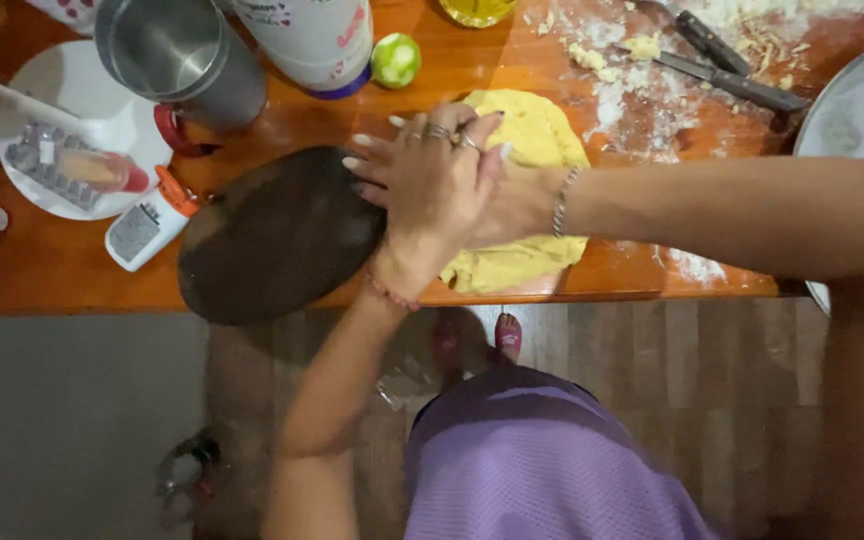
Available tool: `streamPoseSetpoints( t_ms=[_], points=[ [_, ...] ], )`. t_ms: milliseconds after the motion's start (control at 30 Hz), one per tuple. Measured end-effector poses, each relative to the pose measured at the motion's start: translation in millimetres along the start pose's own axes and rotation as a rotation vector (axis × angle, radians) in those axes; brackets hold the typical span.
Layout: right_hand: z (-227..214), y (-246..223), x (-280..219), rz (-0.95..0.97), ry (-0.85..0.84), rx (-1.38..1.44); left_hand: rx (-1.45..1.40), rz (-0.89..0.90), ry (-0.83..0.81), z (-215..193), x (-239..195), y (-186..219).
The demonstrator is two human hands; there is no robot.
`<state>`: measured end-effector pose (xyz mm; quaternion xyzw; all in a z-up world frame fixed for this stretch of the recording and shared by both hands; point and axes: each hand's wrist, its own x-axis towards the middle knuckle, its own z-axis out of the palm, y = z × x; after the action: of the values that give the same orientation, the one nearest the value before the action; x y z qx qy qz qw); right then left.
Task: The person kneads a yellow dough on a wooden table, then places it into a round metal pan. They press the dough into the pan with their hands to form a crust, sprinkling flour from a bag onto the surface as they work.
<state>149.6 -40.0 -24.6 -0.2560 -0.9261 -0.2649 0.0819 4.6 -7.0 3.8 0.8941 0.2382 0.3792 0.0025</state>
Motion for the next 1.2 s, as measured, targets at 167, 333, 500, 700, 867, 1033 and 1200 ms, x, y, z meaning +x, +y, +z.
streamPoseSetpoints(
  t_ms=[167,333,500,700,867,1033,1200],
  points=[
    [-7,-8,-16,0.090,-0.033,0.164,-0.084,0.003,-0.060,-1,3,37],
    [-3,-7,-30,0.301,-0.028,0.462,-0.073,-0.005,-0.115,3,3,38],
    [-8,-25,-32,0.448,-0.016,0.688,-0.091,0.011,-0.108,15,-1,36],
    [-18,-48,-13,0.376,0.103,0.747,-0.290,-0.087,-0.174,-31,12,29],
    [-12,-75,10,0.371,0.201,0.564,-0.314,-0.072,-0.157,-37,-11,16],
    [3,-77,9,0.533,0.214,0.482,-0.417,-0.067,-0.081,-49,-11,12],
    [-83,-11,23,0.581,0.163,0.843,-0.504,-0.221,0.028,-48,0,1]
  ],
)
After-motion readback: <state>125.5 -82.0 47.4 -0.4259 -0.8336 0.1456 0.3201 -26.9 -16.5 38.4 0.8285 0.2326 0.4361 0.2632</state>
